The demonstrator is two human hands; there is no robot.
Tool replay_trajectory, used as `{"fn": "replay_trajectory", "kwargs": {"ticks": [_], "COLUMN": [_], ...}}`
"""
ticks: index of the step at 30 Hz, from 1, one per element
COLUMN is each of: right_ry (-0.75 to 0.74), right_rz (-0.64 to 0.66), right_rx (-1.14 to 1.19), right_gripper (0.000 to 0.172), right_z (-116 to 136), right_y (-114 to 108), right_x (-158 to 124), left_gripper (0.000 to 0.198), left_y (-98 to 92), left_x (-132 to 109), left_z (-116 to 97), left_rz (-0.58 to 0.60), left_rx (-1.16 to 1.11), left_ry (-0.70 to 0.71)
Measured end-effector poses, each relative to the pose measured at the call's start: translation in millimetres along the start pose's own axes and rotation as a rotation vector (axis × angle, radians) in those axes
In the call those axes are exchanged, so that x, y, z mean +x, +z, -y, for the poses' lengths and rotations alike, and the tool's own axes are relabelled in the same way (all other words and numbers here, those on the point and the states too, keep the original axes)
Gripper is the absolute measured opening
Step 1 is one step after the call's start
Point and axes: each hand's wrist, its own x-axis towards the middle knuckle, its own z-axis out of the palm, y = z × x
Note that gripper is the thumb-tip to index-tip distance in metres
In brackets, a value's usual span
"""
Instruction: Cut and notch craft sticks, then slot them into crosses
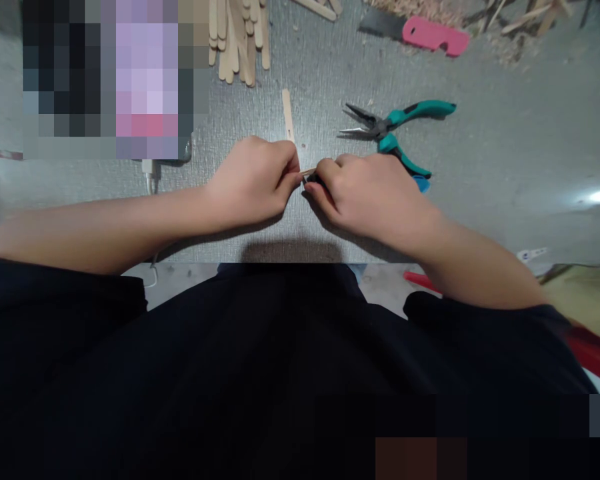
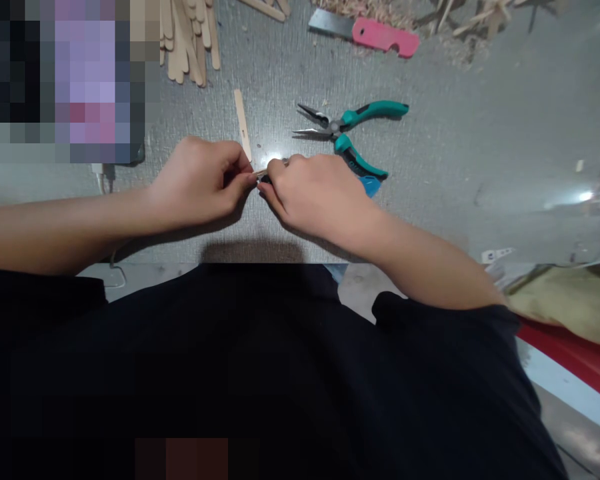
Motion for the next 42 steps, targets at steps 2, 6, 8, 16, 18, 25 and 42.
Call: {"fn": "replay_trajectory", "kwargs": {"ticks": [2,6,8,16,18,25,42], "right_ry": [0.002,0.016,0.027,0.012,0.015,0.013,0.032], "right_rz": [-0.001,0.008,0.013,0.011,0.012,-0.004,-0.021], "right_rx": [0.002,-0.025,-0.036,0.007,0.012,-0.009,0.046], "right_gripper": [0.063,0.064,0.064,0.063,0.063,0.063,0.061], "right_z": [0.6,3.6,4.7,-0.4,-1.0,1.3,3.0], "right_y": [0.6,0.9,0.6,-0.3,-0.2,1.0,0.4], "right_x": [-0.1,-0.7,-0.8,0.6,0.8,0.6,-1.0], "left_gripper": [0.019,0.023,0.024,0.022,0.024,0.022,0.035], "left_y": [-0.1,-1.4,-2.3,-7.9,-9.6,-9.3,-4.3], "left_x": [-0.5,-0.7,-0.6,0.5,0.2,0.2,-1.4], "left_z": [-1.6,-5.6,-7.3,-11.2,-11.5,-10.3,-11.3], "left_rz": [0.007,0.029,0.039,0.069,0.071,0.05,0.074], "left_rx": [0.037,0.139,0.151,0.142,0.137,0.126,0.299], "left_ry": [-0.001,0.002,0.001,-0.018,-0.006,-0.009,0.02]}}
